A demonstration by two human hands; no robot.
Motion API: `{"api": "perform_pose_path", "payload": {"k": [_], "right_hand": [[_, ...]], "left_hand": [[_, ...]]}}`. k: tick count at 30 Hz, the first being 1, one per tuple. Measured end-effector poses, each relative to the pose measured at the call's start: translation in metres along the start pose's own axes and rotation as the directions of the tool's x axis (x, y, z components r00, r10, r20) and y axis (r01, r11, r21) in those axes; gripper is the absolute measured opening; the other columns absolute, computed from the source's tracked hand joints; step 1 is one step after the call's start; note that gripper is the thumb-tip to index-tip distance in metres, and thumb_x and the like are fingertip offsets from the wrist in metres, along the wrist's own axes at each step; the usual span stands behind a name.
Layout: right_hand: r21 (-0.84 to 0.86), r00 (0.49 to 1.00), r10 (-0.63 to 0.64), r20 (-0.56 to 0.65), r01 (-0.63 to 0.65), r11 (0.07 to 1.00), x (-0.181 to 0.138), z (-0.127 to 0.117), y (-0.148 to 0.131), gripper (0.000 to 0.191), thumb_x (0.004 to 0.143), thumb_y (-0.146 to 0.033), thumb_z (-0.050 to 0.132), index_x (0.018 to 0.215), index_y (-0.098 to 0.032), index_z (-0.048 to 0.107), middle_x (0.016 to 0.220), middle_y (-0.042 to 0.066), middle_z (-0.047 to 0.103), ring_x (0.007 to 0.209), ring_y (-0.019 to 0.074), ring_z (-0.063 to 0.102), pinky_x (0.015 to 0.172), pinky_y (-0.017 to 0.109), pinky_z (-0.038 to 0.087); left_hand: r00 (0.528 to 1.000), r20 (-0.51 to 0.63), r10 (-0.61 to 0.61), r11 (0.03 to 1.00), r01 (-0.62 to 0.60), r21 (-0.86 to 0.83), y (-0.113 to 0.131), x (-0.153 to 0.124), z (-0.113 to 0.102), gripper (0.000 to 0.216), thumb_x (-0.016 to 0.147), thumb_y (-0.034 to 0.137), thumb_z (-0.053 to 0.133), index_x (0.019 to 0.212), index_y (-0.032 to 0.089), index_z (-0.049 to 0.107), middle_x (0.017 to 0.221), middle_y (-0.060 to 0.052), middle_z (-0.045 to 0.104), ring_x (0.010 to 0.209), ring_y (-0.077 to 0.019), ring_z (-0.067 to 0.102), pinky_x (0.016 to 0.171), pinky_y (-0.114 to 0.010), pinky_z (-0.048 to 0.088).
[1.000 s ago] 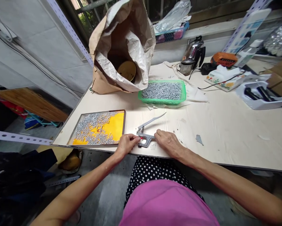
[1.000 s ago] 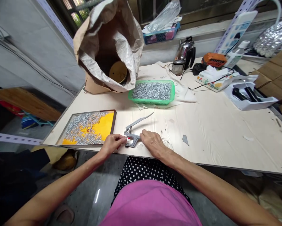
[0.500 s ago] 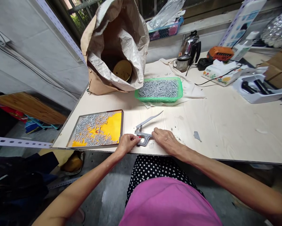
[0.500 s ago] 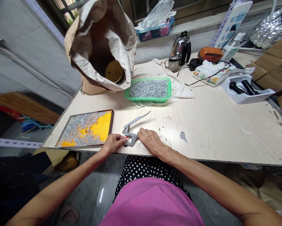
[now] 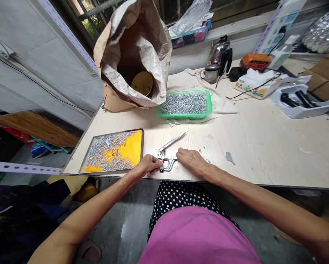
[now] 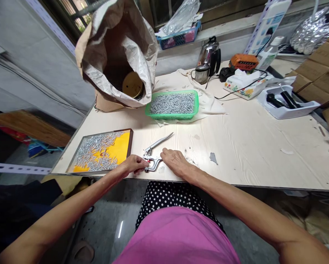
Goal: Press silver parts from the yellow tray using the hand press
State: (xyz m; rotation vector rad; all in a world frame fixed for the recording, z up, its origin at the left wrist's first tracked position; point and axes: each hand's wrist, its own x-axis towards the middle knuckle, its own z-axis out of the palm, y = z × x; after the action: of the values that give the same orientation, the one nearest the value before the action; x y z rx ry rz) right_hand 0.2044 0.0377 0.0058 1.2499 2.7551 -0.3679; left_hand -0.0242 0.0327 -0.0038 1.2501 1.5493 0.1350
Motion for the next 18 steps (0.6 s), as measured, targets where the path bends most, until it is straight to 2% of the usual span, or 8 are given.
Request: {"api": "perform_pose_path", "payload": {"k": [4,10,15,18], "right_hand": [[0.006,1.000,-0.022,0.007,0.022,1.000,0.000,-0.004,0.002,0.023,0.097,-0.011,0.037,0.102,-0.016,0.059,0.104,0.010,0.060,0.088,0.0188,0.057,0.065,0.030,0.035],[0.052,0.999,-0.029,-0.038,0.031,0.998,0.004,0.006,0.007,0.019,0.098,-0.016,0.041,0.100,-0.016,0.060,0.102,0.008,0.061,0.086,0.0177,0.057,0.062,0.029,0.033],[0.122,0.998,-0.055,-0.028,0.058,0.991,0.004,0.001,0.014,0.015,0.097,-0.024,0.050,0.098,-0.016,0.063,0.102,0.008,0.062,0.081,0.0162,0.057,0.059,0.027,0.032],[0.132,0.996,-0.092,-0.013,0.093,0.987,0.004,-0.001,0.019,0.017,0.097,-0.023,0.048,0.096,-0.017,0.064,0.099,0.007,0.063,0.074,0.0147,0.055,0.057,0.027,0.030]], "left_hand": [[0.998,0.066,-0.023,1.000,0.023,0.006,0.000,0.000,-0.001,0.045,0.064,0.056,0.074,0.055,0.016,0.055,0.043,0.005,0.046,0.039,-0.0066,0.035,0.042,-0.023,0.023],[0.988,0.039,-0.147,0.988,0.148,-0.034,0.001,0.000,0.001,0.047,0.062,0.057,0.077,0.057,0.015,0.056,0.044,0.005,0.048,0.038,-0.0065,0.036,0.042,-0.023,0.022],[0.978,0.063,-0.199,0.977,0.203,-0.058,0.004,-0.001,0.000,0.046,0.060,0.055,0.080,0.058,0.014,0.058,0.043,0.006,0.048,0.036,-0.0054,0.034,0.041,-0.022,0.021],[0.973,0.067,-0.223,0.970,0.228,-0.088,0.006,-0.001,0.000,0.046,0.057,0.053,0.083,0.062,0.013,0.061,0.045,0.005,0.050,0.037,-0.0046,0.035,0.042,-0.022,0.021]]}}
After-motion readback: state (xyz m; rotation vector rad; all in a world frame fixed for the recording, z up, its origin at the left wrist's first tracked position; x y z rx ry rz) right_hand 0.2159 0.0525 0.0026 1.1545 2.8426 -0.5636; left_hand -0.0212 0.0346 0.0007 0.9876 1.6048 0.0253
